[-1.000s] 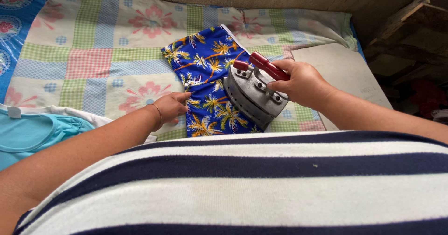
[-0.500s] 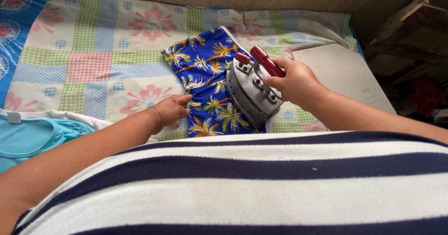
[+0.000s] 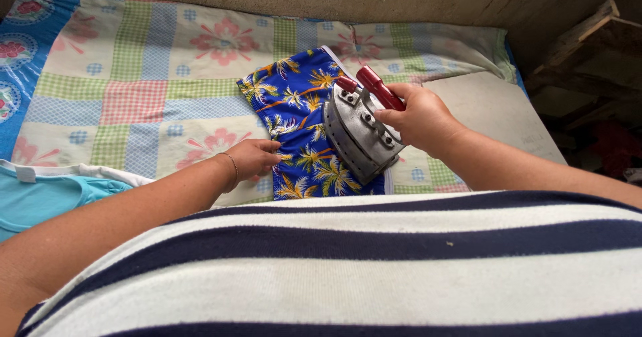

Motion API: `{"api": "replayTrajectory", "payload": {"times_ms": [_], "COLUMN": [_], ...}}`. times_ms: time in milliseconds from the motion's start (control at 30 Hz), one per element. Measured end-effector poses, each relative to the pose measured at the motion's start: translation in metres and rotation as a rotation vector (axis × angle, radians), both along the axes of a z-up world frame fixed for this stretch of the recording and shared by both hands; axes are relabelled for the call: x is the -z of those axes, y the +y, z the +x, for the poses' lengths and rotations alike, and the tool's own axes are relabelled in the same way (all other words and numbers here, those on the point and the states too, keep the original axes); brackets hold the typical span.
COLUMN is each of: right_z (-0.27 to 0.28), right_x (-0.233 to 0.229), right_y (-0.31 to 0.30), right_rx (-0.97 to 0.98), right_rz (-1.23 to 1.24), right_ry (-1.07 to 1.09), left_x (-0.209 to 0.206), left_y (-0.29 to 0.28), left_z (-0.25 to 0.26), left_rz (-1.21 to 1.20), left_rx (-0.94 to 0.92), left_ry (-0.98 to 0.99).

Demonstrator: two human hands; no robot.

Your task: The person irons a pair of blue shorts with a palm tree pattern on a bed, then picks up a pair of plaid shorts from a laundry basket, unfolds them, and begins ironing them.

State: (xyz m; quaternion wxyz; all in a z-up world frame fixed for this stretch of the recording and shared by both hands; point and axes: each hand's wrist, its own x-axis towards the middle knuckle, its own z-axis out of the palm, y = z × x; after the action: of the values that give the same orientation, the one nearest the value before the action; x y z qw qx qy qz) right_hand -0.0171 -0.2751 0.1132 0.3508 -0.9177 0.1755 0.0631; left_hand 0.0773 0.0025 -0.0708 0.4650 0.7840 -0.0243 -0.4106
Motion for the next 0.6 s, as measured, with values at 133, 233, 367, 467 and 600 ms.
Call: {"api": "replayTrajectory", "payload": {"times_ms": [133,233,367,467,600], "right_z": [0.006,0.01,0.013,0.01,0.006], "right_x": [-0.006,-0.01,-0.012,-0.012,-0.011], "right_y": [0.001,-0.001,-0.001,0.001,-0.002], "right_rx": [-0.018,-0.055,-0.053,-0.032,0.0], "right_rz": [-0.066,-0.073,-0.078,-0.09,-0.047], "right_ry": [0.107,0.117,0.123,0.125,0.099], "left_x": [-0.016,-0.022,-0.009,0.0,-0.004], "left_y": [-0.003,-0.002,0.006,0.006,0.003], "left_z": [0.005,0.019,0.046,0.065,0.069], "left_rz": [0.051,0.126,0.216,0.288,0.455], "left_rx": [-0.027,-0.074,0.033,0.124,0.372], "left_ry": [-0.092,-0.209,-0.556,-0.689,-0.87]}}
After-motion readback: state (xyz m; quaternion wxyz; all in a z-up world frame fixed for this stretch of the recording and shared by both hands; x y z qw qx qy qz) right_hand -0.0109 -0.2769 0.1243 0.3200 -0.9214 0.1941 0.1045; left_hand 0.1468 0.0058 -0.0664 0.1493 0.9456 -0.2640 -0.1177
